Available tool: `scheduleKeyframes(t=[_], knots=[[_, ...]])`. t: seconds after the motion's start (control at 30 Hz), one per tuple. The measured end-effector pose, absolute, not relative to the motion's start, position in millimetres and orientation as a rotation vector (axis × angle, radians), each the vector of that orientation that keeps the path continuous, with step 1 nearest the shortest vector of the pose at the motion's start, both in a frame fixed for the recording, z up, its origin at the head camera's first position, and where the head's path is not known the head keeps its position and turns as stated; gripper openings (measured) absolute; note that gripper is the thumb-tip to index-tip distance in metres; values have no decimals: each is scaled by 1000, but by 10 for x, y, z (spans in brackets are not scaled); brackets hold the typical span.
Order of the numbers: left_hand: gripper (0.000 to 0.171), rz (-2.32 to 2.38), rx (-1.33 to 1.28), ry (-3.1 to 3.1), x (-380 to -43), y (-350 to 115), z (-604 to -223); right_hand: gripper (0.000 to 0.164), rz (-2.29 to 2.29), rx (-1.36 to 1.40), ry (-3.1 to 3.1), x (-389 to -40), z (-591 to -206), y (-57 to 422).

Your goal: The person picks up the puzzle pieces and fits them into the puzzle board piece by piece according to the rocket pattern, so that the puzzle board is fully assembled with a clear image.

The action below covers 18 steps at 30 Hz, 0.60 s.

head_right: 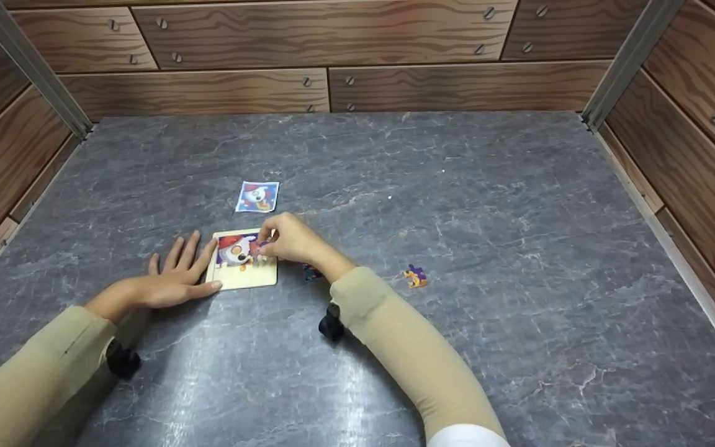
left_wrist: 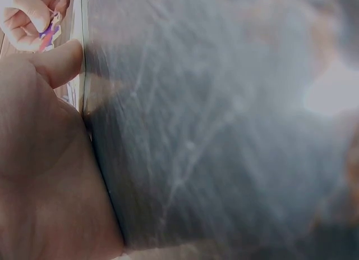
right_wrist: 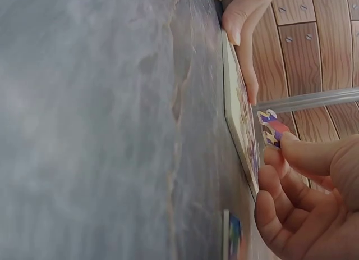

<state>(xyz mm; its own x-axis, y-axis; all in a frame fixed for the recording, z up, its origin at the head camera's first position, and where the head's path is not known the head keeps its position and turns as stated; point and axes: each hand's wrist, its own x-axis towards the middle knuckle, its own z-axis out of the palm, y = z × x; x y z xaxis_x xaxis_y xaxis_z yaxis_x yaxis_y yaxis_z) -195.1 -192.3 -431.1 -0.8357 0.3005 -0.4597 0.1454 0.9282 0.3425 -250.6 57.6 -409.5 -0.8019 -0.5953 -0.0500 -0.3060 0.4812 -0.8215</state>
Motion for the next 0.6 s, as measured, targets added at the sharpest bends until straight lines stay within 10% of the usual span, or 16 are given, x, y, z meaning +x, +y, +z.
scheduleKeyframes(t=[0.6], knots=[[93,436,318,2546,-1902,-1894,-4222,7,-1212,-579,2554,-2502,-4140,474]])
